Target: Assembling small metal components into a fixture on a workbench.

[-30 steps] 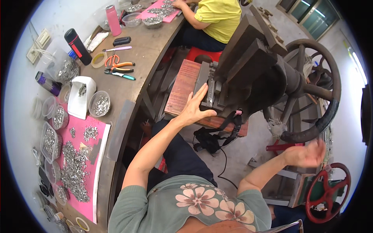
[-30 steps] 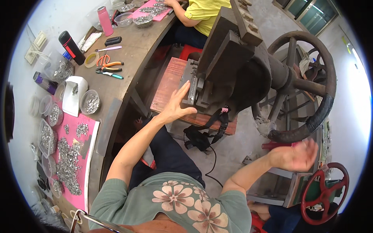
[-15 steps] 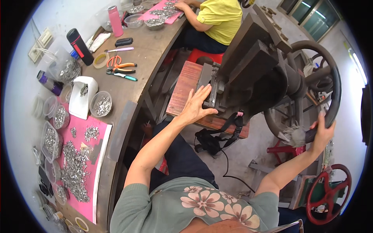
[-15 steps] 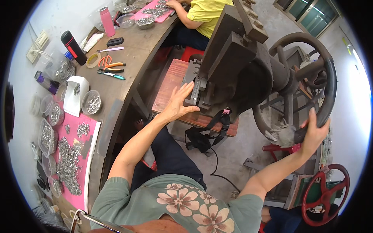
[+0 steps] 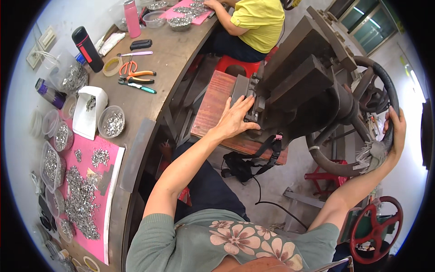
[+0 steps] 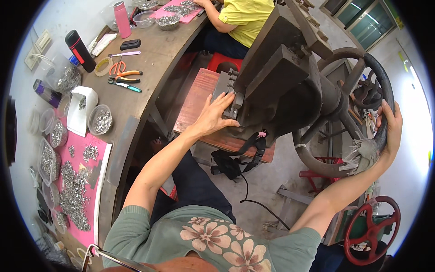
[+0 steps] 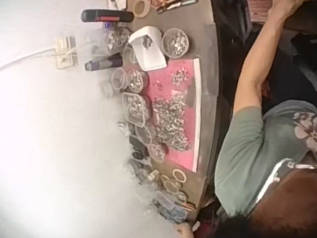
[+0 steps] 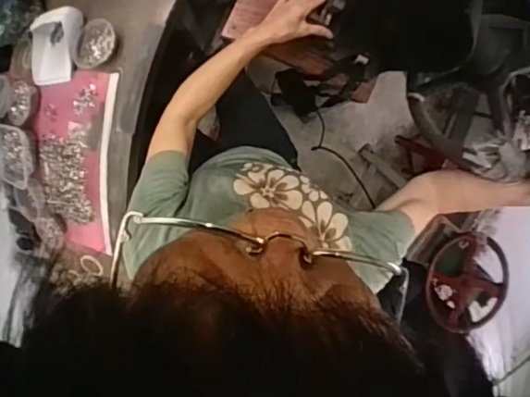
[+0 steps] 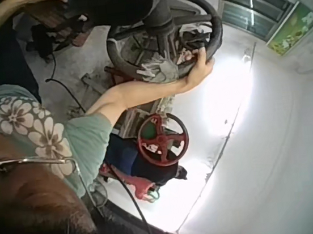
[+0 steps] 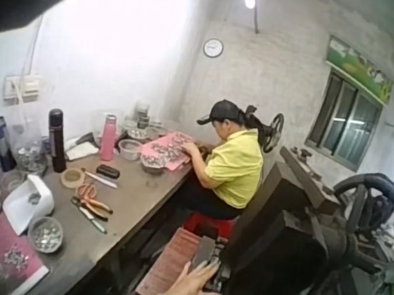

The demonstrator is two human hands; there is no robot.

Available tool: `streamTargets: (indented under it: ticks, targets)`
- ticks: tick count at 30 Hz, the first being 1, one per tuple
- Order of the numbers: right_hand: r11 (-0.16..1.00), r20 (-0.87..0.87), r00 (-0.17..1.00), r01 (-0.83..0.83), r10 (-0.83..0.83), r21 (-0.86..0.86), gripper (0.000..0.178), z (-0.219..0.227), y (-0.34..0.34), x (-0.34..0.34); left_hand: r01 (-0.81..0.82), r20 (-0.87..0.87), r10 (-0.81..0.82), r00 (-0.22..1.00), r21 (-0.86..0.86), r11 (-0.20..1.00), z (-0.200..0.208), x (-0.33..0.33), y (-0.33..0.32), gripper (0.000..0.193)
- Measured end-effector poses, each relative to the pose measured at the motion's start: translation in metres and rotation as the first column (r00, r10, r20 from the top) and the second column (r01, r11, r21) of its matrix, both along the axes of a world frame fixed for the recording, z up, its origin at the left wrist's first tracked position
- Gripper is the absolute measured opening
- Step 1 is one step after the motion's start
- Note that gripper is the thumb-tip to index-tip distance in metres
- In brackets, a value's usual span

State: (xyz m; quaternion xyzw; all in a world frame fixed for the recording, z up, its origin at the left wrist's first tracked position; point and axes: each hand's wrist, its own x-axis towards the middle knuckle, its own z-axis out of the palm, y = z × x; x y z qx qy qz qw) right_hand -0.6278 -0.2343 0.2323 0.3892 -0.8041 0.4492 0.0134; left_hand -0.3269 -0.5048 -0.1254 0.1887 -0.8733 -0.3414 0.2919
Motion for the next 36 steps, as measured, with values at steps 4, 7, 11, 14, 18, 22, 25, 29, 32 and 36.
streamTargets:
  ticks: [4, 7, 11, 14, 18, 22, 25, 29, 32, 36]
  targets:
    - [0.967, 0.019, 0.999, -0.032, 0.038, -0.251, 0.022, -0.039, 0.019, 0.027, -0.005, 0.008, 0.005, 1.000, -0.004, 1.000, -0.004, 0.001, -0.003, 0.103]
    - [0.854, -0.039, 0.995, 0.060, -0.094, -0.517, 0.016, -0.131, 0.049, 0.060, 0.000, 0.011, 0.000, 1.000, -0.001, 1.000, -0.005, -0.004, -0.001, 0.102]
    - [0.865, -0.025, 0.987, 0.127, -0.158, -0.486, 0.028, -0.147, 0.048, 0.071, -0.003, -0.009, 0.003, 1.000, -0.010, 1.000, -0.001, -0.003, 0.000, 0.101]
    - [0.945, 0.024, 0.986, 0.164, -0.164, -0.284, 0.028, -0.091, 0.037, 0.061, -0.005, 0.012, 0.005, 1.000, 0.008, 1.000, -0.006, -0.004, -0.004, 0.101]
    - [0.999, -0.016, 0.999, 0.040, -0.039, 0.003, 0.027, -0.014, 0.015, 0.006, 0.005, 0.025, -0.006, 1.000, 0.023, 1.000, -0.007, -0.006, -0.003, 0.102]
    - [1.000, -0.001, 1.000, 0.012, -0.012, 0.003, 0.026, 0.003, -0.010, 0.006, -0.004, 0.019, 0.004, 1.000, 0.026, 1.000, -0.005, -0.002, -0.001, 0.102]
    - [0.968, -0.164, 0.979, 0.080, -0.121, -0.238, 0.037, -0.059, 0.037, 0.015, -0.006, 0.027, 0.005, 1.000, 0.023, 1.000, -0.001, 0.003, -0.001, 0.102]
    - [0.763, -0.239, 0.816, 0.329, -0.526, -0.557, 0.047, -0.188, 0.040, 0.072, -0.039, 0.035, 0.040, 0.999, -0.032, 0.999, 0.004, -0.005, -0.011, 0.102]
    - [0.865, -0.282, 0.826, 0.417, -0.489, -0.277, 0.046, -0.120, 0.044, 0.051, -0.008, 0.004, 0.008, 1.000, -0.051, 0.999, -0.003, 0.002, -0.006, 0.103]
    - [0.797, -0.617, 0.557, 0.569, -0.556, -0.205, 0.070, -0.070, 0.020, 0.031, 0.200, -0.292, -0.060, 0.955, 0.478, 0.855, -0.001, 0.011, -0.017, 0.073]
